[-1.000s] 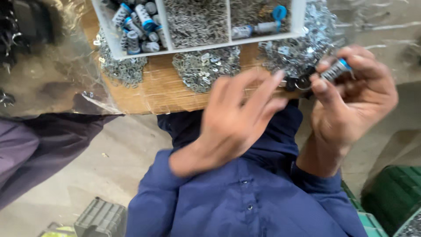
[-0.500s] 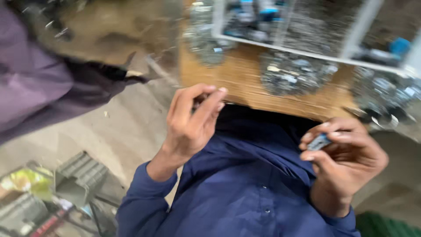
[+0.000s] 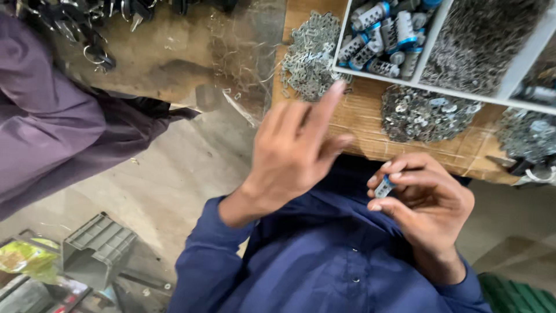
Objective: The person assembles small key cylinders by inserting metal pins into a cylindrical housing and securing them with a blue cap. The person handles the components by hand, repeatedly picking up pins and inserting them into the cylinder, then placing the finished units into a compartmentalized tray.
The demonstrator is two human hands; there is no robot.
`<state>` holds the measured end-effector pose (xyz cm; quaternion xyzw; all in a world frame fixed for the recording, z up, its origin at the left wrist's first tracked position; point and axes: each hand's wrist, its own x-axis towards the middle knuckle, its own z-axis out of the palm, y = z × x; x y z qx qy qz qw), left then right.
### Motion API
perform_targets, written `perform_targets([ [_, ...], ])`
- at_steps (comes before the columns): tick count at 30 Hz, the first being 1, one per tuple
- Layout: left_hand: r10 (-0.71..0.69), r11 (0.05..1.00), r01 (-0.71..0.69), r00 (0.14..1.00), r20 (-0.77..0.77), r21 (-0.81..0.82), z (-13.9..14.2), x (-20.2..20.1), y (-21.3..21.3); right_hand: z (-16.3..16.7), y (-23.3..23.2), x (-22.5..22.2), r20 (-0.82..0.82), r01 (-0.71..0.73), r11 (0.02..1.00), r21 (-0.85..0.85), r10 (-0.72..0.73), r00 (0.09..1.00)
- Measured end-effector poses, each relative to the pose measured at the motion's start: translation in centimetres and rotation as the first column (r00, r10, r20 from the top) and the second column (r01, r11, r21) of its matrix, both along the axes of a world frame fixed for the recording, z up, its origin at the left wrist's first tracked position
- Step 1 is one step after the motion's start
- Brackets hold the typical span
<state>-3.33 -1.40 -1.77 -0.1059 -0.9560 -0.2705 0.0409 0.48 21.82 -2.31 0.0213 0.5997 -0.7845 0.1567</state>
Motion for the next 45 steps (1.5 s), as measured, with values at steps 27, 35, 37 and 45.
perform_targets([
  [27,0.047,0.994,-0.049,0.999,0.017,0.094,-0.6,2.1,-0.1,-0.3,-0.4,-0.1,0.01,-0.036,0.996,0.076,0.035,0.999],
  [35,-0.115,0.977,0.116,0.993,-0.017,0.179,0.5,1.4,-0.7,-0.5,0.1,-0.1,0.028,-0.021,0.998,0.067,0.019,0.999],
  [37,-0.177,0.965,0.183,0.983,-0.049,0.185,0.7,1.2,-0.7,-0.9,0.4,-0.2,0.044,0.001,1.0,0.013,-0.002,0.999],
  [45,0.027,0.87,-0.07,0.995,0.096,0.488,2.1,1.3,1.6,-2.0,1.7,0.3,0.068,0.048,0.997,-0.064,-0.043,0.997],
])
